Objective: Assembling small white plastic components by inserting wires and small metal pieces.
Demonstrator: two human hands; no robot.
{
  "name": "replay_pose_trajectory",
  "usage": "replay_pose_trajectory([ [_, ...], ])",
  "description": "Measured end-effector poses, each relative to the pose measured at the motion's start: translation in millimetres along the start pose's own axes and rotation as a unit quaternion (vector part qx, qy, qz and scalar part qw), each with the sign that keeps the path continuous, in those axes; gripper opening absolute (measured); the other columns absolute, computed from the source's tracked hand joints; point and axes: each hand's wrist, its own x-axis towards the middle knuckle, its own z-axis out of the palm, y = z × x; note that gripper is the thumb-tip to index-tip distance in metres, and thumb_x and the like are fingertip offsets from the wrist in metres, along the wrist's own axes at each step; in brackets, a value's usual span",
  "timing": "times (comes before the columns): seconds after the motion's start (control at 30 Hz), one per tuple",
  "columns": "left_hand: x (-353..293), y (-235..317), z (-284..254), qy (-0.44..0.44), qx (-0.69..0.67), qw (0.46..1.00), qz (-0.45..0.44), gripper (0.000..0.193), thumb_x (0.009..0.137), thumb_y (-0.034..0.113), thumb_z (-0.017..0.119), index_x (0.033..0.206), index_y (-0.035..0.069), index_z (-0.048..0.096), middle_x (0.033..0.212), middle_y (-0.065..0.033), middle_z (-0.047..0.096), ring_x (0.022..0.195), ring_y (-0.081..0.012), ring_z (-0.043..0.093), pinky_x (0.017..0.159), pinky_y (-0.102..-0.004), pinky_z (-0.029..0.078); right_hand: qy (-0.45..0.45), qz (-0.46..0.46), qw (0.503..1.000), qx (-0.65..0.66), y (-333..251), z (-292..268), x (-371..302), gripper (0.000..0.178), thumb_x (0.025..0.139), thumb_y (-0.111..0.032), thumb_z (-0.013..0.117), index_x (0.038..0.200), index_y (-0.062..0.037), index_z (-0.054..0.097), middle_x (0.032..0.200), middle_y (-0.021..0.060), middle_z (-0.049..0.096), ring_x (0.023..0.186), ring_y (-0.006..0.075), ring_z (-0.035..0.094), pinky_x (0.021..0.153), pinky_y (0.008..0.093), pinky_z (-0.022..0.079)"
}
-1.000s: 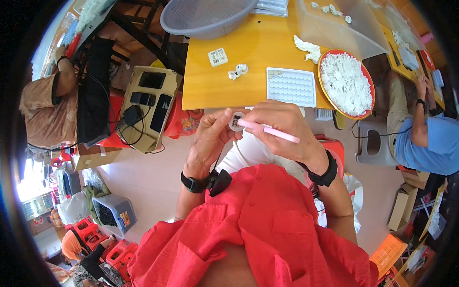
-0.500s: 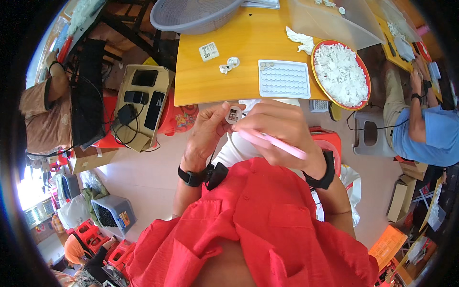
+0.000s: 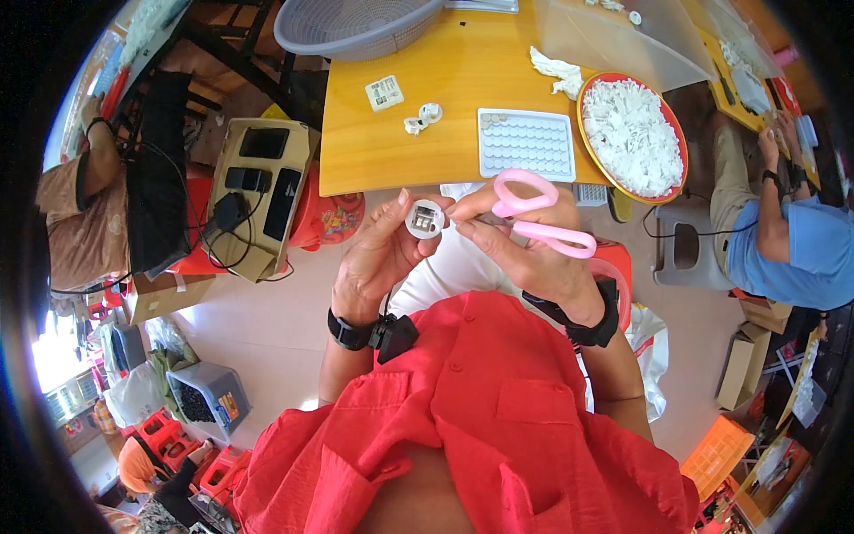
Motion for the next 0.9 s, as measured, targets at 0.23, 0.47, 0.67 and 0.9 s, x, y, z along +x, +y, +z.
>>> replay_pose_trajectory([
  [0.23, -1.4, -1.0, -2.3, -0.001, 0.003, 1.000, 0.001, 0.038, 0.091, 0.030, 0.050, 0.103, -0.004, 0.059, 0.084, -0.0067, 0.061, 0.063, -0.0095, 0.054, 0.059, -0.0196, 0.048, -0.041, 0.024, 0.999, -0.003, -0.6, 6.7, -2.8, 0.009, 0.073, 0.001, 0.064, 0.082, 0.0005, 0.064, 0.072, 0.0095, 0.061, 0.063, 0.0175, 0.057, 0.055, 0.0268, 0.043],
  [0.47, -5.0, -1.0, -1.0, 0.013, 0.045, 0.999, 0.025, 0.034, 0.090, 0.029, 0.053, 0.102, -0.002, 0.062, 0.083, -0.0059, 0.062, 0.065, -0.0091, 0.056, 0.061, -0.0197, 0.049, -0.049, 0.005, 0.999, -0.013, 0.9, 9.4, 0.5, 0.008, 0.073, -0.001, 0.064, 0.081, -0.0011, 0.063, 0.070, 0.0097, 0.059, 0.062, 0.0209, 0.057, 0.055, 0.0283, 0.043],
  [0.67, -5.5, -1.5, 0.9, 0.025, 0.082, 0.996, 0.033, 0.035, 0.089, 0.030, 0.054, 0.102, -0.001, 0.062, 0.079, -0.0048, 0.061, 0.063, -0.0087, 0.055, 0.060, -0.0197, 0.048, -0.067, -0.017, 0.997, -0.032, 1.7, 9.8, 1.2, 0.010, 0.073, 0.000, 0.061, 0.083, -0.0014, 0.063, 0.071, 0.0094, 0.060, 0.063, 0.0239, 0.057, 0.057, 0.0308, 0.043],
  [0.9, -4.9, -2.9, 3.4, 0.056, 0.131, 0.989, 0.032, 0.034, 0.089, 0.030, 0.054, 0.099, -0.001, 0.064, 0.078, -0.0044, 0.061, 0.062, -0.0092, 0.054, 0.059, -0.0205, 0.046, -0.129, -0.051, 0.985, -0.099, -0.7, 3.5, 5.4, 0.010, 0.073, 0.002, 0.060, 0.081, -0.0020, 0.063, 0.072, 0.0092, 0.061, 0.064, 0.0244, 0.057, 0.058, 0.0314, 0.045],
])
